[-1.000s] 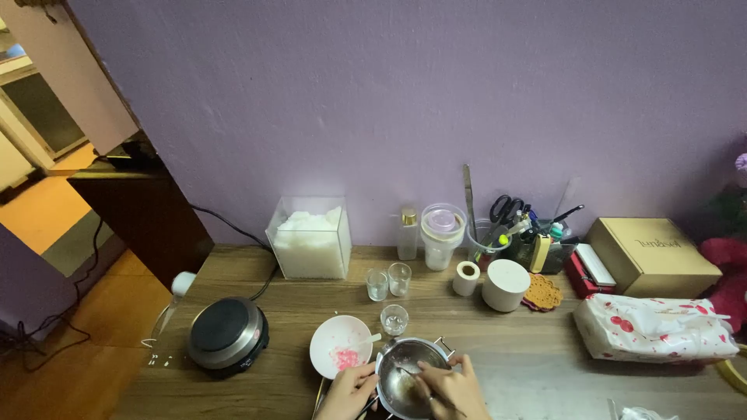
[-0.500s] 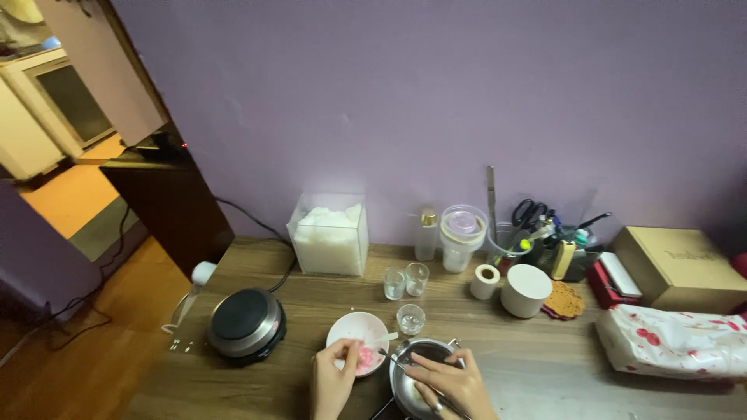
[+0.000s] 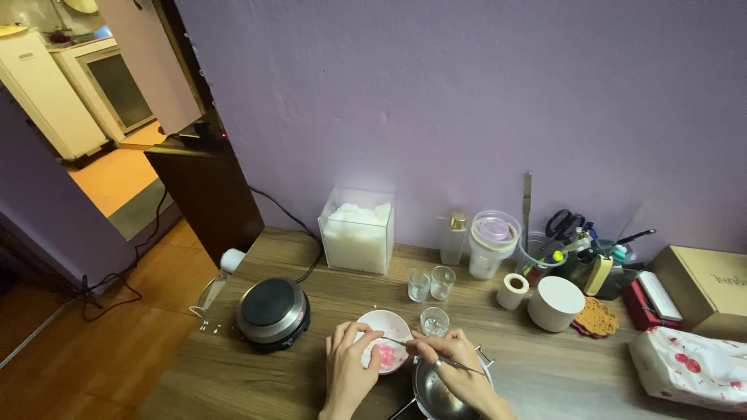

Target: Transferring and mixing wax flakes into a melting pot for candle making.

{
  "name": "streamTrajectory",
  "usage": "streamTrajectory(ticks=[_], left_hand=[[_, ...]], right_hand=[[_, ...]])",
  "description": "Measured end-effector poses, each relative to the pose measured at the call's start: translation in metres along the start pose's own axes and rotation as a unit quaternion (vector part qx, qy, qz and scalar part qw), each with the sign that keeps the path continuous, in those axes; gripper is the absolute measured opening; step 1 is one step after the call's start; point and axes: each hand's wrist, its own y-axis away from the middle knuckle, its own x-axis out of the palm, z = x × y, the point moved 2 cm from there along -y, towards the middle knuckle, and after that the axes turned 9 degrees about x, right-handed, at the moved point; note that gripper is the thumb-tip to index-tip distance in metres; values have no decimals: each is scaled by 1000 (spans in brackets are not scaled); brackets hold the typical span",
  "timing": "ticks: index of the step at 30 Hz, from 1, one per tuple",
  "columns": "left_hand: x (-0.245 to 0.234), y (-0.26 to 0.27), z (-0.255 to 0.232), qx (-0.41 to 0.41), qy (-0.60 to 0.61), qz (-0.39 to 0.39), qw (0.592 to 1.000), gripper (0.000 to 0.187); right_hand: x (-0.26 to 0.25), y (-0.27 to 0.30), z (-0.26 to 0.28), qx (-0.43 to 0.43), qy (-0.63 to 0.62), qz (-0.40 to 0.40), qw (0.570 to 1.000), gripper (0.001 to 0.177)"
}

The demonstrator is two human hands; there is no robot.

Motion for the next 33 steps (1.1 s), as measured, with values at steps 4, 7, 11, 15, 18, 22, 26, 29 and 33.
streamTrajectory(ticks=[4,7,11,15,18,22,26,29,33], left_hand=[[-2,-1,0,0,-14,-6,1000,23],[-3,-1,2,10,-22,-24,999,22],[-3,-2,7,9,-12,-23,1000,15],[-3,-1,8,8,9,-12,1000,10],[-6,-1,9,6,10,-19,1000,10],[-2,0,13,-10,2,-27,1000,9],[-3,0,13,-28,-6,-35,999,8],[-4,0,12,-30,-9,-38,999,7],[0,3,22,-49,-31,-50,997,3]], right_hand=[[-1,1,13,-35,-41,-2,999,34],[3,-2,16,-20,-58,13,998,33],[13,-11,8,-37,-58,1,998,32],[11,-8,16,-18,-32,5,999,33],[11,-7,16,-7,-42,9,999,34],[16,-12,8,-31,-54,4,998,36],[20,-15,4,-25,-76,-10,997,34],[15,-10,13,-16,-63,-11,998,35],[5,-6,27,-67,-138,-7,988,35]])
